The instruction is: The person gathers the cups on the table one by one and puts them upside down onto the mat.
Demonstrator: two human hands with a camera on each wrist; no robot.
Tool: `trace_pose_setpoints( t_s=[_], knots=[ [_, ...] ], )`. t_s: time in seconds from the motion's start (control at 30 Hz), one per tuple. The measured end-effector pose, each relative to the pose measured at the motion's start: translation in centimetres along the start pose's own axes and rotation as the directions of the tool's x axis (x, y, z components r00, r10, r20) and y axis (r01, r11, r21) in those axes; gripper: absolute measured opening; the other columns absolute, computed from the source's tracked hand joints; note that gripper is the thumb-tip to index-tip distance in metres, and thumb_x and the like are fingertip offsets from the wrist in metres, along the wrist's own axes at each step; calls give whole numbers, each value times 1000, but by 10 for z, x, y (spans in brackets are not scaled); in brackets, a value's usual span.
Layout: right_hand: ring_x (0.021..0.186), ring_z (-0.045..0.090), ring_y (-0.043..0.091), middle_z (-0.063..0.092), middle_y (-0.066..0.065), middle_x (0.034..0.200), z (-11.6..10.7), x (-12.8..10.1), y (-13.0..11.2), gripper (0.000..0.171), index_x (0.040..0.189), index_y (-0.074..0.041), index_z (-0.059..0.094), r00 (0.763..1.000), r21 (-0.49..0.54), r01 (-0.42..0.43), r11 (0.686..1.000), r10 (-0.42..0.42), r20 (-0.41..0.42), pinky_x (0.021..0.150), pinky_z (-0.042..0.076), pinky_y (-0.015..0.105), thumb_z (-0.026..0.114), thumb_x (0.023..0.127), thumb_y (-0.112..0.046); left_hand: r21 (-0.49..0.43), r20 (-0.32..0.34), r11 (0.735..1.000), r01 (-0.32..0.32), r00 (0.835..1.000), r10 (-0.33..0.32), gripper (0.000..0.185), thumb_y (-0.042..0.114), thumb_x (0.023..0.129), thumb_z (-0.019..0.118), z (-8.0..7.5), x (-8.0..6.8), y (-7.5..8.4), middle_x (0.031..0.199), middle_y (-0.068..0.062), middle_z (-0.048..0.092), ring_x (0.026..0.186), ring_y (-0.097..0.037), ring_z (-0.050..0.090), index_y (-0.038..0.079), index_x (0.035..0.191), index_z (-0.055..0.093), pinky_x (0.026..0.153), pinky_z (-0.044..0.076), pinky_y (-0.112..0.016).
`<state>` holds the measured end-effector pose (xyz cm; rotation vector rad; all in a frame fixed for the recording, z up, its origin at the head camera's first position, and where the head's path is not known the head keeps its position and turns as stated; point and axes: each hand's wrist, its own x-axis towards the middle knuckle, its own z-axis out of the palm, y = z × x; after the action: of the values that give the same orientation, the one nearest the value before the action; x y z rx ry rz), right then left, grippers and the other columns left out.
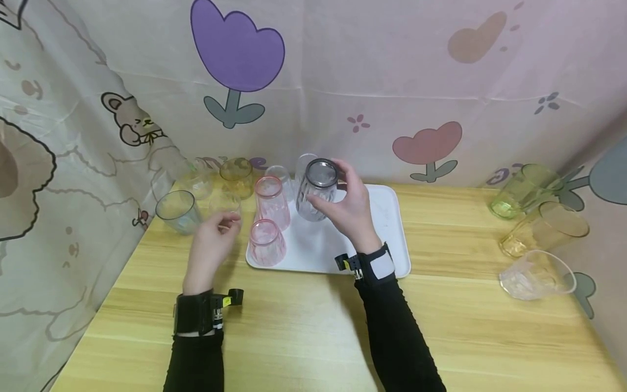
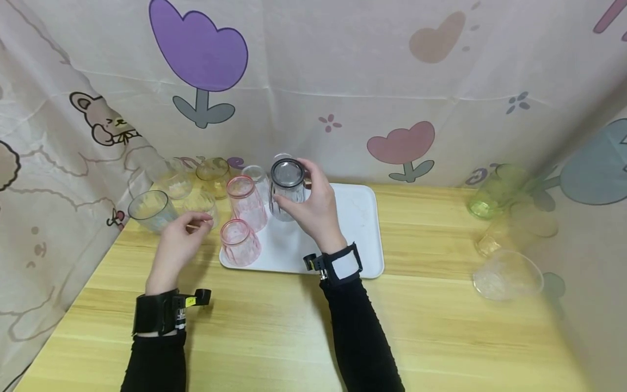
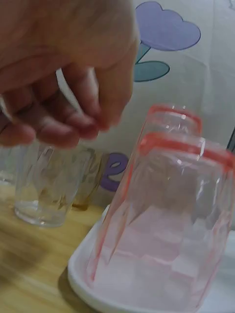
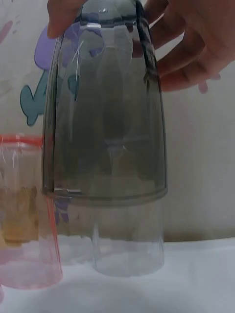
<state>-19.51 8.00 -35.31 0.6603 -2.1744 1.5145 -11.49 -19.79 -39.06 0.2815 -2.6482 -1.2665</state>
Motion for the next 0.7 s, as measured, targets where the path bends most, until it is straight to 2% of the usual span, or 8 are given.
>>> trace_pose_setpoints(
  t_s=[0.1, 0.37, 0.5, 0.7],
  knots=[
    [121, 61, 29, 59, 13, 133, 3, 0, 6, 76, 142, -3, 54, 998, -21, -47, 999, 48, 44, 96, 54, 45, 91, 76, -11, 63, 64, 998, 10, 998, -14, 27, 19, 104, 58, 3, 2, -6, 116, -19, 70, 105, -35, 65, 2, 123, 70, 88, 54, -49],
    [121, 61, 29, 53, 14, 132, 9, -3, 16, 77, 144, -5, 53, 980, -55, -157, 986, 162, 118, 99, 57, 38, 92, 77, -12, 135, 171, 987, 84, 980, -106, 30, 12, 101, 58, 15, 5, -21, 120, -22, 68, 112, -39, 63, 0, 126, 68, 98, 50, -56],
    [122, 60, 30, 54, 14, 134, 11, -3, 20, 78, 145, -4, 54, 973, -74, -170, 983, 179, 144, 100, 57, 37, 92, 77, -11, 142, 197, 984, 104, 972, -131, 27, 11, 101, 61, 21, 6, -24, 118, -21, 69, 110, -39, 63, -1, 123, 68, 97, 50, -55],
    [125, 60, 32, 55, 14, 139, 16, -3, 24, 78, 146, -5, 54, 964, -130, -181, 975, 201, 171, 97, 58, 39, 92, 78, -14, 136, 202, 987, 89, 973, -115, 26, 10, 100, 61, 26, 7, -26, 114, -21, 71, 108, -38, 65, -2, 121, 70, 96, 51, -53]
  ],
)
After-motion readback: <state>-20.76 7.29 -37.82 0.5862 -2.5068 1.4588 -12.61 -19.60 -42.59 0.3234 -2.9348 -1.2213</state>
